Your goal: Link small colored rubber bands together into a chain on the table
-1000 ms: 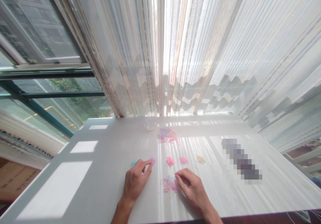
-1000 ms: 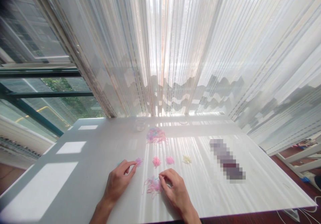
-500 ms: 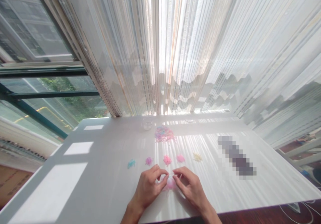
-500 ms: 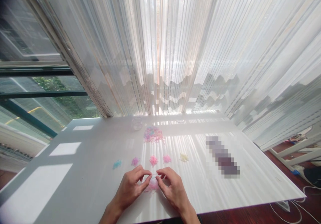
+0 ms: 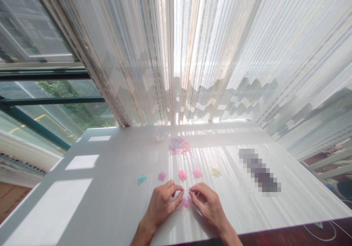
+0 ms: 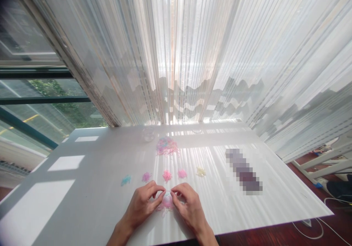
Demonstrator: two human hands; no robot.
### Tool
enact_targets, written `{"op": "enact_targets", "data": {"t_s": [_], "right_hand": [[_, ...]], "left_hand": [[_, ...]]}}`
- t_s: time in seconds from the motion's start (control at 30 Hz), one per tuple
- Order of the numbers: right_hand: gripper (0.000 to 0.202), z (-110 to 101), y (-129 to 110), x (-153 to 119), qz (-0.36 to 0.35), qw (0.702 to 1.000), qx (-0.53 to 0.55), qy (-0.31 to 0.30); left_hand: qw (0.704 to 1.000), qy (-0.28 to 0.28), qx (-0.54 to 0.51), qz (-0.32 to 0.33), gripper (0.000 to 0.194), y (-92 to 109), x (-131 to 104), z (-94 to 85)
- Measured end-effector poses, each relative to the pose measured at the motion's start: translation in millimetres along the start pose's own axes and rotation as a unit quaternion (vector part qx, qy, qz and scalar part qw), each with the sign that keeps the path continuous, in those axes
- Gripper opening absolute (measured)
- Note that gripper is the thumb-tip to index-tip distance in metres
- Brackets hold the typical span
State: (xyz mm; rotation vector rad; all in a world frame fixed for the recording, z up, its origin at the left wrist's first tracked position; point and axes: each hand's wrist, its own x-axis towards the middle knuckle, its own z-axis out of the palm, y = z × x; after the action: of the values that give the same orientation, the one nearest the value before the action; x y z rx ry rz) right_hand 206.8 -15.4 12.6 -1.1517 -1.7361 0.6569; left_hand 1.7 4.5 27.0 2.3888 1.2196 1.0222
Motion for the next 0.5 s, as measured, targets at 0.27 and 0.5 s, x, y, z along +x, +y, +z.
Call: {"op": "enact_targets", "data": {"t_s": [0.27, 0.5], "right_hand": [[0.030, -11.9, 9.9, 2.1, 0.106, 0.977, -0.109, 0.152], [0.041, -14.7, 20.5, 11.2, 0.134, 0.969, -0.141, 0.155]], "left_hand": [[1.000, 0.011, 0.002, -0.019, 0.015, -5.1, -7.9, 0.8], [1.000, 0.009, 0.013, -0.016, 0.019, -4.0, -7.3, 1.8]]}}
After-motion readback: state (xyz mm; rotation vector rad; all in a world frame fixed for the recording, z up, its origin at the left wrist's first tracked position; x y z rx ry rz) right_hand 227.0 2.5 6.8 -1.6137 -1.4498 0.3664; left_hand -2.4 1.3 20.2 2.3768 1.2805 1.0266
